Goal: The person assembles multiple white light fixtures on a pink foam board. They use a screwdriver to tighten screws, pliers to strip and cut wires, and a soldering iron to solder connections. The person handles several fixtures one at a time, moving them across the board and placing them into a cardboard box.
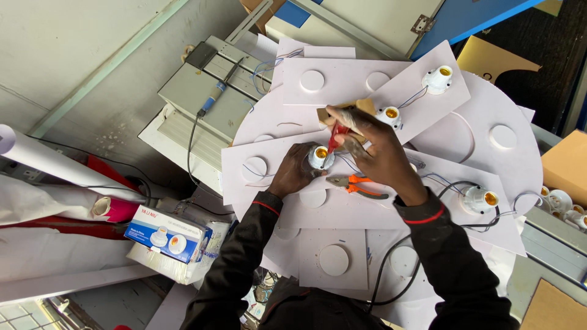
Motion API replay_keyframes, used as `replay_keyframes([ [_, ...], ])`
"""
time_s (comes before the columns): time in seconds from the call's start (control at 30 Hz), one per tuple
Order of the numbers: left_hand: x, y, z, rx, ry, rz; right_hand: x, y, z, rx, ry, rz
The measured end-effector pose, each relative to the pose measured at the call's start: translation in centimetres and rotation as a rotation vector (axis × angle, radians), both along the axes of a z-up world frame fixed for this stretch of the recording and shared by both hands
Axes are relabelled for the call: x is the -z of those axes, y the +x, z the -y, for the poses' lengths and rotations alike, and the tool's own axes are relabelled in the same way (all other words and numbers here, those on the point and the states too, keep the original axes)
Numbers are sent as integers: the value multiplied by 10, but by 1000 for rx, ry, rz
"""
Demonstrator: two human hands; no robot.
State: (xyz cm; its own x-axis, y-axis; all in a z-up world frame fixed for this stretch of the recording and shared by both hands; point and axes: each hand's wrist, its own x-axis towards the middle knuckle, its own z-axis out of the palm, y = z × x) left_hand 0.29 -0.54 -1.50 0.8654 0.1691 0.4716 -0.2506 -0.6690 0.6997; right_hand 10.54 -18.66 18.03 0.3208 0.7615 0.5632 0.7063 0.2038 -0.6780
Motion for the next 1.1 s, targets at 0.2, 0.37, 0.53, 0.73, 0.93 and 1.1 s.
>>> replay_keyframes([
  [0.2,9,2,-1,-19,38,4,-24,-9,3,-47,4,151],
  [0.37,13,1,0,-24,16,-6,-4,4,8,98,74,243],
  [0.53,10,0,5,-34,-7,-28,3,5,11,33,50,95],
  [0.73,-2,1,3,-55,16,-42,-13,-9,10,-9,32,99],
  [0.93,-10,-1,4,-38,23,-41,-8,-6,6,-8,-20,235],
  [1.1,-2,1,3,-28,42,20,-6,-4,0,96,10,254],
])
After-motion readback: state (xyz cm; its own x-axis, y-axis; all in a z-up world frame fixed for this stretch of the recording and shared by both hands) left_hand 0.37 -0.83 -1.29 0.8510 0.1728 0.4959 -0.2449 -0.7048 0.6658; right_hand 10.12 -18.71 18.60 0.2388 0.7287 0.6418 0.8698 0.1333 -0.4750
